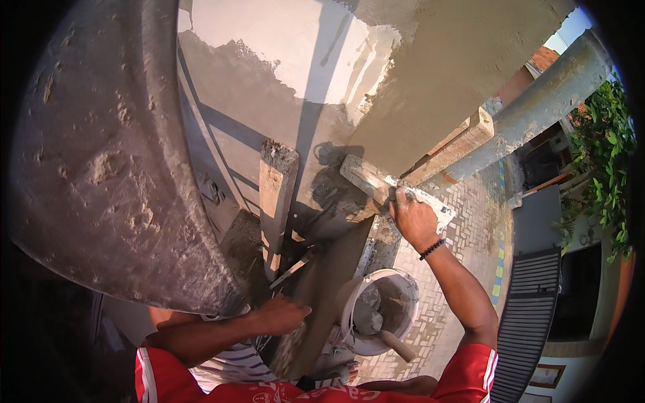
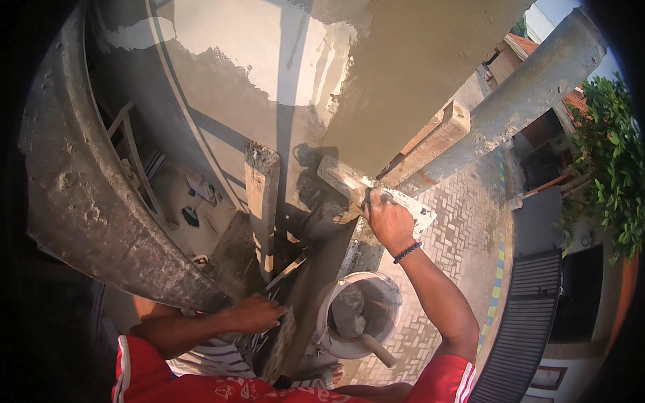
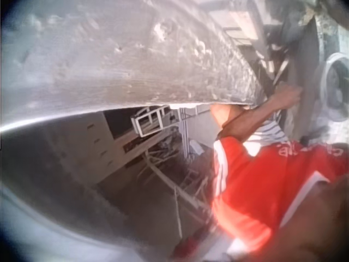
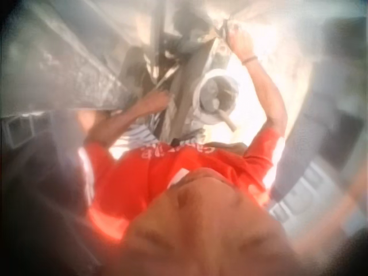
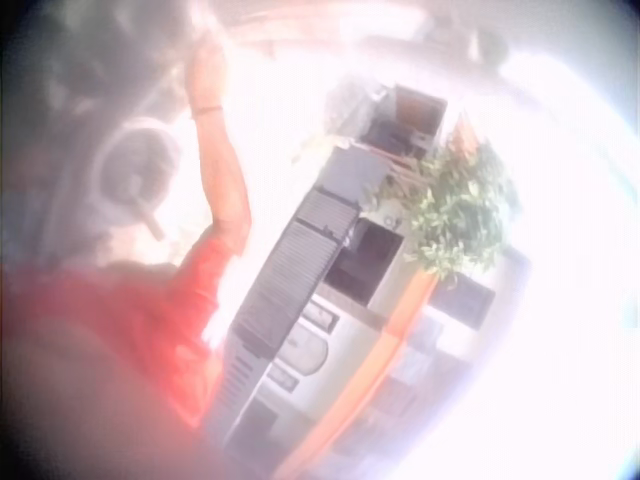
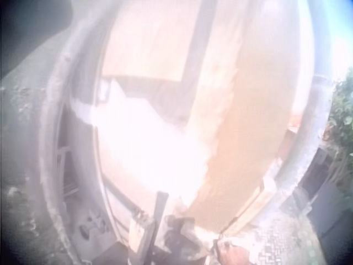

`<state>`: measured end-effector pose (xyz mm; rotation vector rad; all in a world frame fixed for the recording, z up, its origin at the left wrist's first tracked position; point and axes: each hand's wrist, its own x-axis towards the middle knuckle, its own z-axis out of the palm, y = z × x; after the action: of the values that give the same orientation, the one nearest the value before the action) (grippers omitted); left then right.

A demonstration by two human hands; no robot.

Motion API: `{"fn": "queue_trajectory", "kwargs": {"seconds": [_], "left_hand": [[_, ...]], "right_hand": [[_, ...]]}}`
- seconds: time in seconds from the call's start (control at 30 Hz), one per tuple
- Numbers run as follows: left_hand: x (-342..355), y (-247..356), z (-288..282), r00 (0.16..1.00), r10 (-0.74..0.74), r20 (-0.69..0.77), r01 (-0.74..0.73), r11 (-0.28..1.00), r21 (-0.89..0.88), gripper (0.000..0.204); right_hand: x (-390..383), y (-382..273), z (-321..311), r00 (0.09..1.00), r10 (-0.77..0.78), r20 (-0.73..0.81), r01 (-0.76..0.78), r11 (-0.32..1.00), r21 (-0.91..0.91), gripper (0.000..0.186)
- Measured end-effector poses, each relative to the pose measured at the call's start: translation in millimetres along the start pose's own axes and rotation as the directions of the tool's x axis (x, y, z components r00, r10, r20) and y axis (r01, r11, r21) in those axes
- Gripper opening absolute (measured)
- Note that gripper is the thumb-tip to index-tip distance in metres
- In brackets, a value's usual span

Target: The person applies plaster to a vertical wall using a trowel and a hawk, smoothing the surface with a float. They repeatedly scoop plaster from a bucket, apply it to the wall, and smooth it out.

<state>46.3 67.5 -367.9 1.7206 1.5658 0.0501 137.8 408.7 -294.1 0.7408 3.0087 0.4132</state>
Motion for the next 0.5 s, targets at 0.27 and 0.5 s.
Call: {"fn": "queue_trajectory", "kwargs": {"seconds": [0.27, 0.5], "left_hand": [[-1.7, -3.1, -1.2, 0.998, -0.034, -0.047, 0.036, 0.999, 0.040, 0.037], [-1.4, -2.5, -11.1, 0.999, -0.031, -0.012, 0.031, 0.998, 0.046, 0.042]], "right_hand": [[5.9, -26.3, 88.6, 0.985, 0.000, 0.171, -0.030, 0.985, 0.172, 0.037], [5.8, -35.9, 141.1, 0.947, 0.079, 0.311, -0.146, 0.969, 0.199, 0.031]]}}
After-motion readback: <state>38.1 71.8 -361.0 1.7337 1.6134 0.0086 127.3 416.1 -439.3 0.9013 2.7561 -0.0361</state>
